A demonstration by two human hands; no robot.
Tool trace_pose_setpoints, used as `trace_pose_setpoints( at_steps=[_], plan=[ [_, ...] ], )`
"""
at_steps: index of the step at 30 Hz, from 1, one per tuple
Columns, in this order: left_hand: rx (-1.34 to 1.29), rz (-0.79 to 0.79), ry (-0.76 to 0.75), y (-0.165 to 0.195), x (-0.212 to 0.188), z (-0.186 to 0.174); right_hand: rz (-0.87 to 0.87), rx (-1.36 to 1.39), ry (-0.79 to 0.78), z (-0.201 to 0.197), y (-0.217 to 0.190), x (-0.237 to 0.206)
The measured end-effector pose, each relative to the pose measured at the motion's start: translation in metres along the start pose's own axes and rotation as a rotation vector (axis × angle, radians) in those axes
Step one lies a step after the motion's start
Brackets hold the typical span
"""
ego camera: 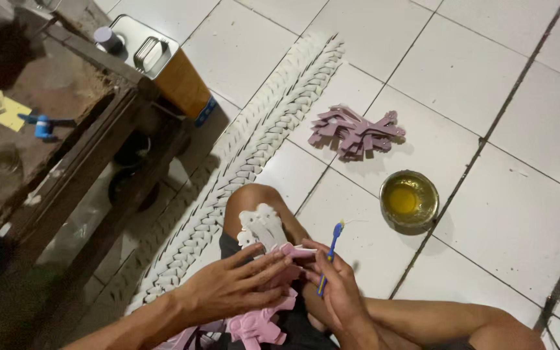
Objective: The person sits on a tiled floor and uses a toothbrush to spread a yellow liquid from a metal bowl onto white and pink decorative cutout pieces, dipping the brush and brushing each piece before setting it aside with the finished pile.
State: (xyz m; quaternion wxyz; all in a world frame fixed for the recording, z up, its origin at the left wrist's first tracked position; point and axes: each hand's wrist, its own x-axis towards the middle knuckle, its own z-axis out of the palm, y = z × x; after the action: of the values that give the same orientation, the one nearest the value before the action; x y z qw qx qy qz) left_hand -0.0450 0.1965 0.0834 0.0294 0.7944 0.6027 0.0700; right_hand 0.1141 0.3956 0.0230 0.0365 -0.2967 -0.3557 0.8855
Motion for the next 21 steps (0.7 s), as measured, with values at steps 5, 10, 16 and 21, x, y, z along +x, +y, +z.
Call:
trace_pose_setpoints(
  at_steps=[5, 10, 16, 21],
  plan=[
    [0.037, -0.206, 0.008, -0.012, -0.008, -0.025, -0.046, -0.007, 0.006, -0.012, 0.017, 0.000],
    [-0.446, -1.195, 0.449, 0.036, 0.005, -0.026, -0.052, -0.035, 0.046, -0.015, 0.022, 0.003],
    [-0.504, -1.355, 0.231, 0.095, 0.040, 0.013, -0.062, -0.256, 0.015, -0.027, 0.034, -0.008],
    [-0.280, -1.121, 0.434, 0.097, 0.039, 0.006, -0.233, -0.305, 0.148, -0.063, 0.012, -0.008]
  ],
)
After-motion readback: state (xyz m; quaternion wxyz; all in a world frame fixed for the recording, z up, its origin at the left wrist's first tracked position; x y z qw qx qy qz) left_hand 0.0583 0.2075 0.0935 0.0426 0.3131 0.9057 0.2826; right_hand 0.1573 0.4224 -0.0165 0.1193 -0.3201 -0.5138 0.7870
